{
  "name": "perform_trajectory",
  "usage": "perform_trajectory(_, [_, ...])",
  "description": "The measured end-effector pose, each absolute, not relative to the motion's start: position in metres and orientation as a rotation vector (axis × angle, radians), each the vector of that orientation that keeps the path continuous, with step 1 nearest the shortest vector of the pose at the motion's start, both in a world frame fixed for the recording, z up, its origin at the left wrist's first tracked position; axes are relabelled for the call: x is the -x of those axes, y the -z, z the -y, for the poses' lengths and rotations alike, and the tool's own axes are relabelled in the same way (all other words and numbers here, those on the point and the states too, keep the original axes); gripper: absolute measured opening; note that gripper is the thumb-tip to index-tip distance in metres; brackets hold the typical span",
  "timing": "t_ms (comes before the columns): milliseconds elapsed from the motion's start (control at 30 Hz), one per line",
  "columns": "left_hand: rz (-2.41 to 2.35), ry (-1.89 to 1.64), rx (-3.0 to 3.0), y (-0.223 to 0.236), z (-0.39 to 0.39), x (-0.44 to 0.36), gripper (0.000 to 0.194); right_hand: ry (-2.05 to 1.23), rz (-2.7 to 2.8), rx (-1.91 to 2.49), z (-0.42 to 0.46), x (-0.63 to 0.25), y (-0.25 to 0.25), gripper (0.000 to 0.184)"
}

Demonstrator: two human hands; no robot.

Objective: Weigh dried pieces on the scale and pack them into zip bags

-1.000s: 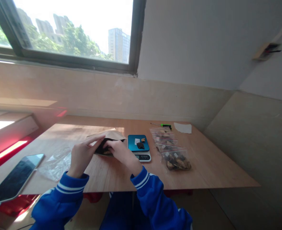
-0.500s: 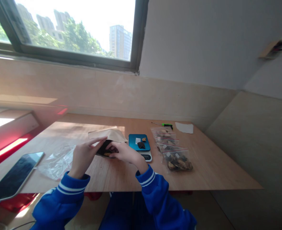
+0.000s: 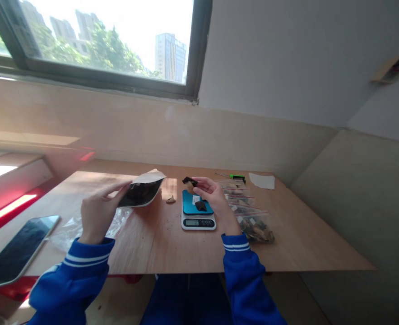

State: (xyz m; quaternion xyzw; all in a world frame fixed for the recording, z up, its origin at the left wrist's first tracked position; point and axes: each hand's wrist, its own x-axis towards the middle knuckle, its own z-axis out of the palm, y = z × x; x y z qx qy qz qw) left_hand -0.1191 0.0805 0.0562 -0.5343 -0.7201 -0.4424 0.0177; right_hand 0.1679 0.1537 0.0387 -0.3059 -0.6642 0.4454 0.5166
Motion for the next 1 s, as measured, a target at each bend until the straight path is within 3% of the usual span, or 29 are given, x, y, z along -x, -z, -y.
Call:
perform_trajectory(133, [2.205,1.481,1.594,-0.057,-0.079,0.124,0.037,-0.684,1.769,1.202,-0.191,-0.181,-0.003,0.025])
perform_trajectory(300, [2.211,1.523,1.608,-0.054,-0.077,0.126,0.036,-0.517,1.932,1.392,-0.204,-0.175,0.024,0.025])
perform_trajectory(667, [2.167,1.517,1.658,-0.052,-0.075,0.123,0.033,-0.158,2.178,1.585,-0.201,-0.155,0.017,0.029])
perform_trajectory(1000, [2.194,1.498,1.700,-0.046,-0.075,0.119,0.033,-0.012,2.508,1.436,-0.175,-0.094,0.017,0.035])
